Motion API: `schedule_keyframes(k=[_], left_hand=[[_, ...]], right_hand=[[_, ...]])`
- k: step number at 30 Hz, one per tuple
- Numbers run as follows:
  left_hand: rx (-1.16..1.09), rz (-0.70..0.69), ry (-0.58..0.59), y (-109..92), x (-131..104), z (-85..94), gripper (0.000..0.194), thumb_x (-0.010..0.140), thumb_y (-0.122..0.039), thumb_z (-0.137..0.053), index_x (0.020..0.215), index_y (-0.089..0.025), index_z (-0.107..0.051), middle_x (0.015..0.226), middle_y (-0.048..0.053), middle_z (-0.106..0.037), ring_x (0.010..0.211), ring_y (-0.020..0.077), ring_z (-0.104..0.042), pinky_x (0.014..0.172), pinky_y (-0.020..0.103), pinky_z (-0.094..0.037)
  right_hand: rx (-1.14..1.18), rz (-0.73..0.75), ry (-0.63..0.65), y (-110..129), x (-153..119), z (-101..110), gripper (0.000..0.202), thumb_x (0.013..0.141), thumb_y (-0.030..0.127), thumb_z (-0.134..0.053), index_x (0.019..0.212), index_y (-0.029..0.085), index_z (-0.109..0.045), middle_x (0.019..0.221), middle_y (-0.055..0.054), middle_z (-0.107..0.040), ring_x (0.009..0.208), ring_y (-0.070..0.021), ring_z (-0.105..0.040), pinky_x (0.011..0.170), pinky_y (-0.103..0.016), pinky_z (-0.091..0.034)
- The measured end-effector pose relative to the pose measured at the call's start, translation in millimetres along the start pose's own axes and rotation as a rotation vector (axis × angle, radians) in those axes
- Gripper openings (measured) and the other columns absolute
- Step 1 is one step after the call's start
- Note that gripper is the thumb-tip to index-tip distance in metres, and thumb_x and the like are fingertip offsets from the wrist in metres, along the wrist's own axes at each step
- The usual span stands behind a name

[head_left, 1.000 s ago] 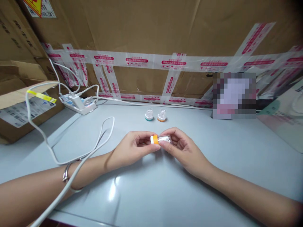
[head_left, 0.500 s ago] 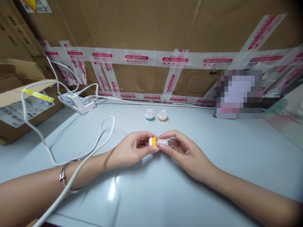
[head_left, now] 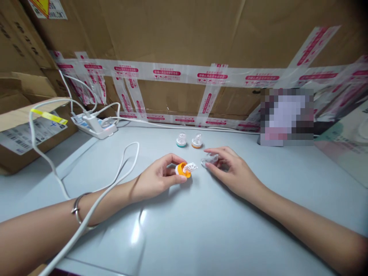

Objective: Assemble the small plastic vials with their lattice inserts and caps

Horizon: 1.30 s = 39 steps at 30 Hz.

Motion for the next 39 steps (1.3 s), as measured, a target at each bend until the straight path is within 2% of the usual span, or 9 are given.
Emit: schedule_keyframes(k=[6, 9, 12, 14, 18, 22, 27, 33, 39], left_hand=[[0.018, -0.041, 0.022, -3.1, 0.9, -3.2, 0.031, 0.076, -0.019, -0.063, 0.103, -0.015, -0.049, 0.09, 0.002, -0.057, 0.072, 0.0092, -0.053, 0.068, 0.023, -0.041], [0.022, -0.04, 0.035, -2.6, 0.9, -4.9, 0.035, 0.077, -0.017, -0.061, 0.11, -0.015, -0.049, 0.093, 0.003, -0.058, 0.075, 0.0099, -0.054, 0.071, 0.024, -0.042], [0.0, -0.044, 0.063, -2.4, 0.5, -8.3, 0.033, 0.077, -0.014, -0.06, 0.109, -0.012, -0.05, 0.093, 0.005, -0.059, 0.08, 0.012, -0.056, 0.076, 0.026, -0.043], [-0.02, -0.07, 0.097, -3.6, -0.6, -11.7, 0.032, 0.077, -0.012, -0.059, 0.107, -0.01, -0.051, 0.094, 0.007, -0.059, 0.085, 0.0143, -0.057, 0.081, 0.028, -0.043], [0.068, -0.184, 0.124, -9.4, -5.3, -16.2, 0.029, 0.076, -0.013, -0.061, 0.105, -0.011, -0.056, 0.102, 0.008, -0.058, 0.092, 0.0174, -0.056, 0.084, 0.03, -0.043], [0.289, -0.281, 0.06, -15.8, -9.5, -15.2, 0.026, 0.077, -0.017, -0.062, 0.103, -0.015, -0.062, 0.098, 0.006, -0.059, 0.086, 0.0159, -0.055, 0.079, 0.027, -0.043], [0.295, -0.216, -0.044, -11.8, -3.7, -3.9, 0.028, 0.076, -0.018, -0.06, 0.103, -0.01, -0.061, 0.099, 0.01, -0.059, 0.086, 0.0177, -0.057, 0.08, 0.031, -0.045], [0.204, -0.17, -0.065, -4.9, 3.2, 0.0, 0.037, 0.073, -0.02, -0.064, 0.107, -0.008, -0.055, 0.099, 0.01, -0.062, 0.087, 0.0159, -0.059, 0.084, 0.031, -0.047], [0.436, -0.239, -0.115, -7.6, 7.3, 4.9, 0.029, 0.075, -0.02, -0.061, 0.103, -0.014, -0.057, 0.095, 0.004, -0.064, 0.084, 0.0139, -0.06, 0.081, 0.026, -0.048]], right_hand=[[-0.105, 0.164, 0.044, 8.2, 4.4, -13.2, 0.047, 0.084, 0.022, -0.051, 0.13, 0.027, -0.043, 0.104, -0.006, -0.054, 0.085, -0.0185, -0.055, 0.078, -0.034, -0.046], [-0.105, 0.225, -0.14, 15.9, -0.1, -0.2, 0.045, 0.083, 0.023, -0.052, 0.127, 0.025, -0.041, 0.114, -0.009, -0.051, 0.099, -0.0225, -0.05, 0.083, -0.038, -0.043], [-0.036, 0.381, -0.312, 32.7, -13.8, 12.7, 0.032, 0.083, 0.023, -0.054, 0.114, 0.024, -0.046, 0.102, -0.007, -0.053, 0.088, -0.0197, -0.052, 0.076, -0.035, -0.044], [-0.002, 0.478, -0.173, 44.6, -21.2, 3.5, 0.038, 0.079, 0.026, -0.062, 0.113, 0.022, -0.045, 0.093, -0.004, -0.055, 0.08, -0.0172, -0.053, 0.071, -0.031, -0.046], [0.026, 0.438, 0.075, 51.0, -28.8, -18.9, 0.02, 0.085, 0.017, -0.054, 0.104, 0.022, -0.051, 0.091, -0.001, -0.062, 0.078, -0.0112, -0.057, 0.07, -0.023, -0.046], [0.073, 0.435, 0.011, 49.5, -31.6, -16.2, 0.014, 0.084, 0.013, -0.052, 0.095, 0.022, -0.053, 0.085, 0.001, -0.062, 0.074, -0.0098, -0.057, 0.069, -0.02, -0.045], [0.078, 0.282, -0.209, 35.7, -30.0, 3.3, 0.01, 0.085, 0.012, -0.047, 0.086, 0.022, -0.051, 0.074, 0.002, -0.057, 0.065, -0.0097, -0.053, 0.061, -0.019, -0.043], [0.076, 0.226, -0.089, 32.1, -24.6, -2.3, 0.009, 0.085, 0.018, -0.05, 0.093, 0.02, -0.053, 0.083, -0.001, -0.061, 0.069, -0.0102, -0.055, 0.062, -0.019, -0.045], [0.063, 0.127, 0.016, 25.5, -21.5, -10.9, 0.012, 0.086, 0.023, -0.049, 0.098, 0.022, -0.05, 0.084, -0.001, -0.059, 0.067, -0.0104, -0.054, 0.057, -0.019, -0.044]])
Point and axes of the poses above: each hand's wrist, its own x-axis towards the middle knuckle, its own z-axis out of the back of the hand, y = z × x, the point moved 6 cm from there along x, towards the middle knuckle
